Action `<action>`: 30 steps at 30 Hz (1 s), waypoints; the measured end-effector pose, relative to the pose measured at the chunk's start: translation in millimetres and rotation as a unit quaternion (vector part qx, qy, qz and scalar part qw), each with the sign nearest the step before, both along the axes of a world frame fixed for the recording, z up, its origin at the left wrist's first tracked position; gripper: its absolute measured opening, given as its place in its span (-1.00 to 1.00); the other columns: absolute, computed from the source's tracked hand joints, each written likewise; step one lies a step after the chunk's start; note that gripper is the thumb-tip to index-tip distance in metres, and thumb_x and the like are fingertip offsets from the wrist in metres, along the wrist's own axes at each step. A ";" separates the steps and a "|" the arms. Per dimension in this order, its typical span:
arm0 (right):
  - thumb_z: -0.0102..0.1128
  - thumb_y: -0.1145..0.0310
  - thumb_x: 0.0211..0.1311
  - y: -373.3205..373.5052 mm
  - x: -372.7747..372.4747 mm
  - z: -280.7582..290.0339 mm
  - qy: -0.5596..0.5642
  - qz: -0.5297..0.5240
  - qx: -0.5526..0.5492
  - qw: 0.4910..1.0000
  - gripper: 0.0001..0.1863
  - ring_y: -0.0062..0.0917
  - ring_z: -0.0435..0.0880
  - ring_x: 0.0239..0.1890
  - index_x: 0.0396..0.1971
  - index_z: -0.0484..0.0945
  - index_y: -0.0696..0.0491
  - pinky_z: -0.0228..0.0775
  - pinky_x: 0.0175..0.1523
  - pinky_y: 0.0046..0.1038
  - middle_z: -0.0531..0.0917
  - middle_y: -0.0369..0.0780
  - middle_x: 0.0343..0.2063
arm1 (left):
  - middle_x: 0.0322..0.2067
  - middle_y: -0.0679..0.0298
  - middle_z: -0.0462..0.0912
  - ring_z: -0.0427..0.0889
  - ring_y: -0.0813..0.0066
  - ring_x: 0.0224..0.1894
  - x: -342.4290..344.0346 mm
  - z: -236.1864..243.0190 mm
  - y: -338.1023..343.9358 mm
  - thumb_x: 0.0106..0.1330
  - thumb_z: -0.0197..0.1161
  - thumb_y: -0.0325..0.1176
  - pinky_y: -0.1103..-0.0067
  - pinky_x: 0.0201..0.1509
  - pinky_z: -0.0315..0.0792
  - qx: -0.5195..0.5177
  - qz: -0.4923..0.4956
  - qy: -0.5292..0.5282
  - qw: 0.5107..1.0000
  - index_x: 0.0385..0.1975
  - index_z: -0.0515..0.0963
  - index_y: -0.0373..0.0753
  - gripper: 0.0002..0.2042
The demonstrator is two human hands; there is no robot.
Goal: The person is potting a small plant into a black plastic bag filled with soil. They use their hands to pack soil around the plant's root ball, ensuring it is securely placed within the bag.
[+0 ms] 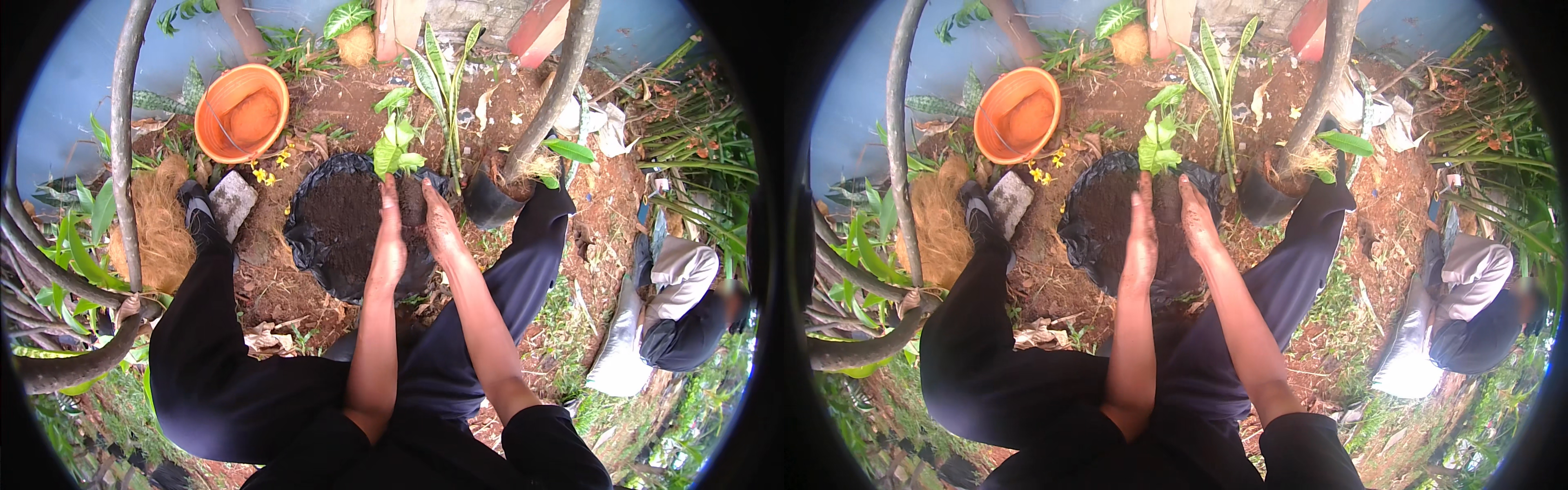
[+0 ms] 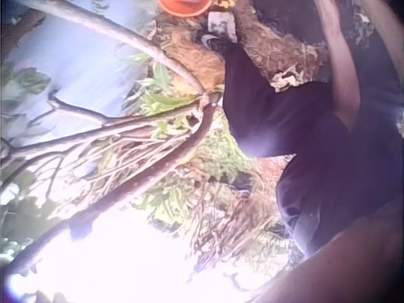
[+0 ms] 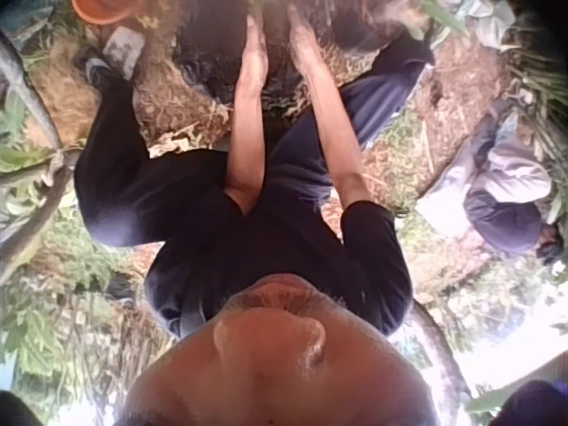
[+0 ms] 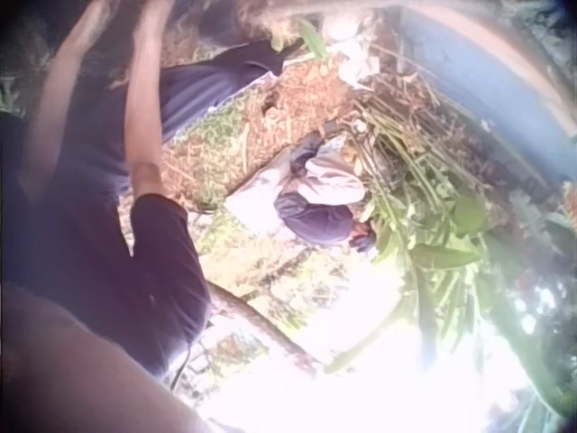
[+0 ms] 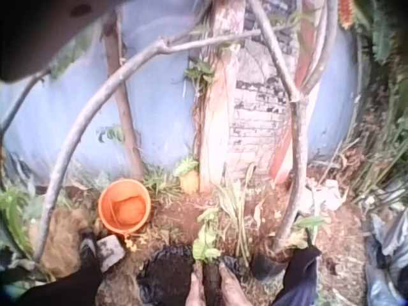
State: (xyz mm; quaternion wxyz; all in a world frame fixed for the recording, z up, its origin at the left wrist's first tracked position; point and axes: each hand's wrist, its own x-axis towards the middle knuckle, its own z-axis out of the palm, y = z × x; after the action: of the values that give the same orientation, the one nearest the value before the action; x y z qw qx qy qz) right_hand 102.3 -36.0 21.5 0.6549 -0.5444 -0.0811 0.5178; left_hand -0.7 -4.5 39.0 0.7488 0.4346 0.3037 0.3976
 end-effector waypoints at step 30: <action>-0.24 0.15 0.56 -2.0 -16.7 26.6 0.168 -0.034 0.048 0.984 -0.56 -0.50 0.53 0.12 0.23 0.33 0.10 0.38 0.23 -0.41 0.52 -0.20 0.11 | 0.20 -0.13 0.41 0.35 -0.04 0.28 11.3 -10.5 -3.3 0.50 -0.15 -0.31 0.21 0.38 0.15 0.373 0.196 0.229 0.878 0.19 0.38 -0.45 -0.59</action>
State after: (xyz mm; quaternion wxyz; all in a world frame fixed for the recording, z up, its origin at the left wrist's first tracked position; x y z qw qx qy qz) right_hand 85.5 -38.0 48.1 0.7022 -0.4200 0.0237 0.5745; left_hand 10.6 -7.8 28.5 0.3478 0.6920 0.3750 0.5095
